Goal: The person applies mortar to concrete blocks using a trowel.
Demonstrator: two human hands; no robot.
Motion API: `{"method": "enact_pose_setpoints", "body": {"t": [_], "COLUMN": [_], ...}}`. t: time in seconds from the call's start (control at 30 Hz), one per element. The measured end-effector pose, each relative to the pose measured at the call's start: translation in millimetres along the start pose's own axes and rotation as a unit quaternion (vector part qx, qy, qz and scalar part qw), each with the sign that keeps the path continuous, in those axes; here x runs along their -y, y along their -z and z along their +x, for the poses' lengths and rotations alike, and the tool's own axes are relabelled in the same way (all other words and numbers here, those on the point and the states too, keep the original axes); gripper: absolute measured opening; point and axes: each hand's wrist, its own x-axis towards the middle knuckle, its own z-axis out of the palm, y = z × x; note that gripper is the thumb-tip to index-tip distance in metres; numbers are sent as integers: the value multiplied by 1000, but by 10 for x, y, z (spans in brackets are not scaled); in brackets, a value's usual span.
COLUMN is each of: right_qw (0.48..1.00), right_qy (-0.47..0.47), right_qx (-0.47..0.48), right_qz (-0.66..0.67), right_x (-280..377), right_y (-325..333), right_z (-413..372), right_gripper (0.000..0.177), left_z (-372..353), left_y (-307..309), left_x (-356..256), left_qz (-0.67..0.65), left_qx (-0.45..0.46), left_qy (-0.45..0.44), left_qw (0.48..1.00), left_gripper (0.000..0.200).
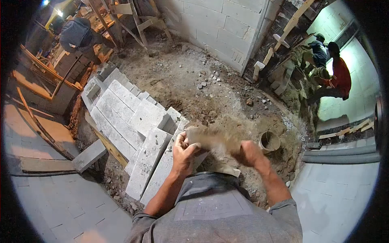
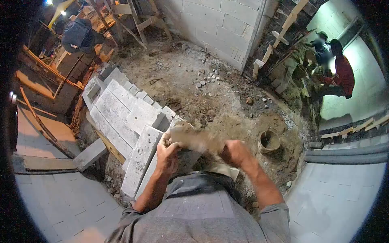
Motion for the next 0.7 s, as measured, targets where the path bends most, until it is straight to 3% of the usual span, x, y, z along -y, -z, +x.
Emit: {"method": "enact_pose_setpoints", "body": {"t": [0.03, 0.07, 0.13, 0.17, 0.2, 0.27, 0.3, 0.37, 0.43, 0.5, 0.7], "right_qw": [985, 984, 956, 958, 986, 993, 992, 974, 948, 990, 985], "right_qy": [-161, -162, -280, -270, -166, -75, -81, 136, 194, 85, 68], "right_qx": [69, 68, 62, 70, 9, -47, -52, -182, -245, -108, -83], "right_qz": [9, 14, -65, -73, -3, 73, 78, -21, -64, -42, -134], "right_x": [-106, -231, -446, -427, -305, -18, -10, -81, -401, -5, -182], "right_y": [27, 28, 110, 98, 7, 57, 14, -126, -306, 90, 120], "right_z": [-2, -71, -59, -25, -141, -178, -168, -108, -139, -221, -280], "right_gripper": [33, 33, 47, 47, 47, 49, 49, 45, 43, 38, 34], "left_z": [-34, -55, -32, -48, -37, -4, -5, 7, 11, 32, -23], "left_y": [-55, -72, -22, 6, 64, 55, 43, 52, 78, 101, 120], "left_x": [-76, -135, -157, -133, -135, -147, -144, -153, -143, -180, -231], "left_qz": [18, 38, 45, 49, 48, 52, 48, 58, 71, 70, 93], "left_qx": [-22, -43, -52, -71, -65, -59, -58, -47, -57, -51, -29], "left_qy": [8, 16, 2, -6, 21, 15, 7, 19, 12, 23, 63], "left_qw": [1000, 998, 998, 996, 997, 997, 997, 997, 996, 996, 993], "left_gripper": [47, 51, 54, 57, 58, 58, 58, 58, 58, 58, 58]}}
